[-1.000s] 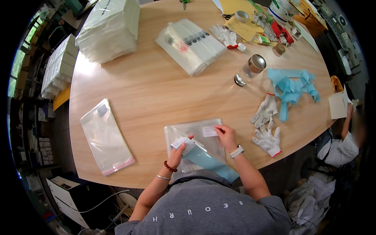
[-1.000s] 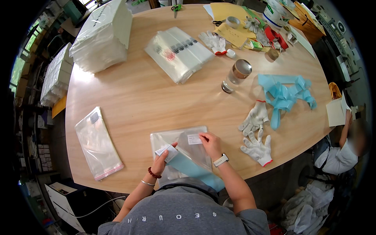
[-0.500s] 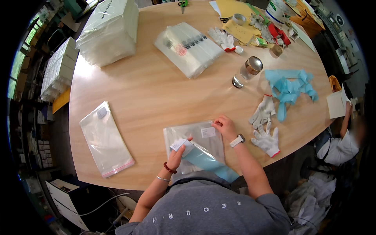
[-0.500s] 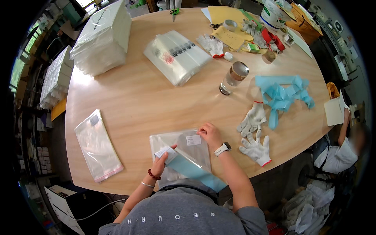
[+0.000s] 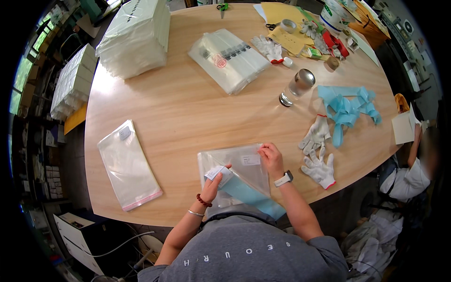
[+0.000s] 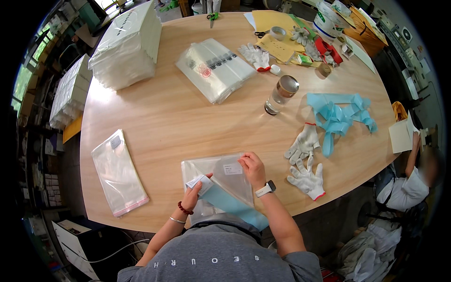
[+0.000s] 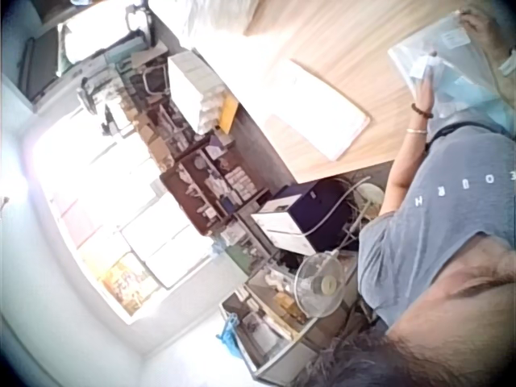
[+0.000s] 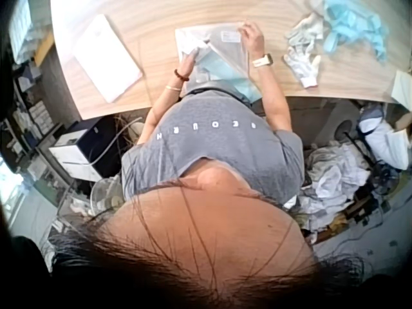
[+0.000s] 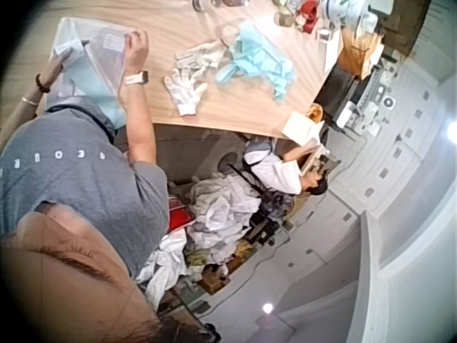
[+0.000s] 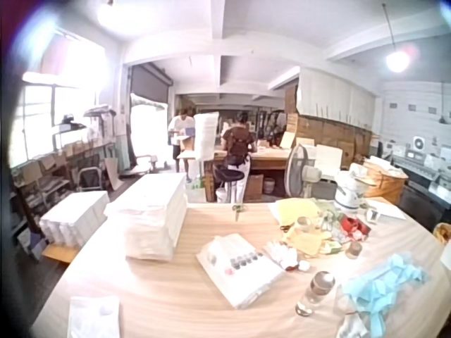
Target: The person applies a long strip of printed labels onto a clear plastic bag on a wooden table. They smooth the labels with their fingers to ensure adhesion and then fold the excess strip over the bag.
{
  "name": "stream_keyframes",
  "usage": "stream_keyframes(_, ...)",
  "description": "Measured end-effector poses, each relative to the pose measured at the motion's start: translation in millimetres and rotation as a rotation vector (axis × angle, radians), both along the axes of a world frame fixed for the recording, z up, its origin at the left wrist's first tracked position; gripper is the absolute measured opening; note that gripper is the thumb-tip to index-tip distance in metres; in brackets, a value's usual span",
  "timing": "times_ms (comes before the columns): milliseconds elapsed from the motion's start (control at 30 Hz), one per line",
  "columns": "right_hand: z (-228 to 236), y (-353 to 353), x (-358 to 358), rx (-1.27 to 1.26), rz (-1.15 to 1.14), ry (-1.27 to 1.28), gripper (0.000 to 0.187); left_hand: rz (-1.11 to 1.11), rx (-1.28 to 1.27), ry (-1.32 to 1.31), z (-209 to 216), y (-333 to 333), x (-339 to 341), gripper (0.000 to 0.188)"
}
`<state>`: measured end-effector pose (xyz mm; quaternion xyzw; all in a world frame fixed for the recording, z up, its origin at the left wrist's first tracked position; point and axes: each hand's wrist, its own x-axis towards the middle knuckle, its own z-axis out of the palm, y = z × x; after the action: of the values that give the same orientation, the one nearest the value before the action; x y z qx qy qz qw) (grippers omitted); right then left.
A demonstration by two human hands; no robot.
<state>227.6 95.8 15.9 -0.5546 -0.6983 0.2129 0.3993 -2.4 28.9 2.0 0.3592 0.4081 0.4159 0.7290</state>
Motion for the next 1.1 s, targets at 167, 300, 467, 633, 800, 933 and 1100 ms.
stream_keyframes(167, 21, -10, -12, -0.194, 0.032, 0.167, 0.008, 0.012, 0.012, -0.013, 0, -1, -2, 0.04)
stream_keyframes(300, 23, -34, -14, -0.673, 0.558, 0.113, 0.008, 0.108, 0.139, -0.078, 16, 1, -1, 0.04)
stream_keyframes(467, 4, -46, -35, -0.751, 0.371, 0.71, 0.009, -0.094, 0.194, 0.096, 8, 10, 8, 0.044)
stream_keyframes(633, 18, -41, -45, -0.394, 0.351, 0.348, 0.024, -0.029, -0.03, -0.115, 8, 14, 12, 0.044)
stream_keyframes(800, 23, -43, -38, -0.243, 0.416, 0.056, 0.025, 0.016, -0.139, -0.151, 5, 15, 11, 0.044)
stream_keyframes(933, 36, -55, -40, 0.015, 0.388, 0.011, 0.019, 0.061, -0.141, -0.176, 2, 14, 12, 0.042)
stream_keyframes(1100, 45, -62, -11, -0.15, 0.335, 0.255, 0.016, 0.117, -0.198, -0.21, -2, 9, 7, 0.045)
